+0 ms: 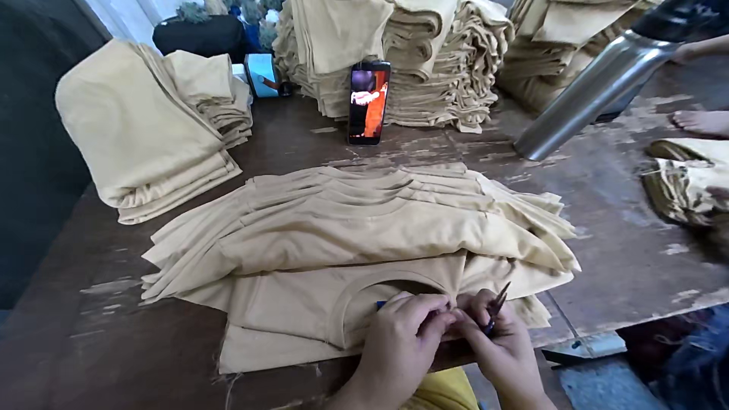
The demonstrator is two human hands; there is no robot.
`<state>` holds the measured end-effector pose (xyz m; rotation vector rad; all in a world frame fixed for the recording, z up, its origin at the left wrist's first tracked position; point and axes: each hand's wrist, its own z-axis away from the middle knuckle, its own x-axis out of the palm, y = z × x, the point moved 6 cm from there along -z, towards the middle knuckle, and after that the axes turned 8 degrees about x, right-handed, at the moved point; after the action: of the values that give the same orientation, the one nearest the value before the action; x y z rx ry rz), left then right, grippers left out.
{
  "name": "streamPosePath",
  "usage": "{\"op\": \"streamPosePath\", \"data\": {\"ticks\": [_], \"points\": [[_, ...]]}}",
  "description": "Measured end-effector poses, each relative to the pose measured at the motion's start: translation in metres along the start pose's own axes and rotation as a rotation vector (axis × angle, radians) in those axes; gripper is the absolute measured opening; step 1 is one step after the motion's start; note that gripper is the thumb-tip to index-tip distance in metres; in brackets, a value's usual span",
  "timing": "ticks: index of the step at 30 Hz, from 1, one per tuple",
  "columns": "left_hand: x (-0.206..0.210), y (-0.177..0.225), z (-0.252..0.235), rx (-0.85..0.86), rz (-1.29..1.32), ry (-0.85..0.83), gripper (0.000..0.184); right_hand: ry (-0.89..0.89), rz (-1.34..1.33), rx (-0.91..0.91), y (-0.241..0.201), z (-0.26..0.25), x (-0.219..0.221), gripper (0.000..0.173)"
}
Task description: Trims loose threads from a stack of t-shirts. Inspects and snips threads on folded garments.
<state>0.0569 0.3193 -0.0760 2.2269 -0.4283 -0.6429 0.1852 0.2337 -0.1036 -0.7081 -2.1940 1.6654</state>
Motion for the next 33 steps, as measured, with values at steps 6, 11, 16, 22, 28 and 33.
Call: {"op": "streamPosePath", "data": {"ticks": [6,11,16,22,28,33], "points": [[-0.010,0.001,0.007,0.040,-0.197,0.033,0.013,0.040,0.025,-0.038,-0.001,0.000,0.003,0.012],[-0.009,0.008,0.004,0.082,-0.125,-0.114,0.015,-0.002,-0.004,-0.012,-0.002,-0.001,0.000,0.013],[-0.042,0.021,0.011,0.074,0.032,-0.387,0.026,0.023,0.279,-0.070,-0.002,-0.001,0.008,0.021],[-0.102,-0.023,0.029,-0.290,-0.813,-0.127,0.051,0.158,0.588,-0.313,-0.024,-0.003,0.016,0.015],[-0.115,-0.001,0.029,-0.343,-0.770,-0.105,0.022,-0.139,0.701,-0.460,-0.025,0.004,0.026,0.005],[-0.117,-0.023,0.028,-0.207,-0.102,0.338,0.017,-0.350,0.774,-0.358,-0.011,0.005,0.040,0.008]]}}
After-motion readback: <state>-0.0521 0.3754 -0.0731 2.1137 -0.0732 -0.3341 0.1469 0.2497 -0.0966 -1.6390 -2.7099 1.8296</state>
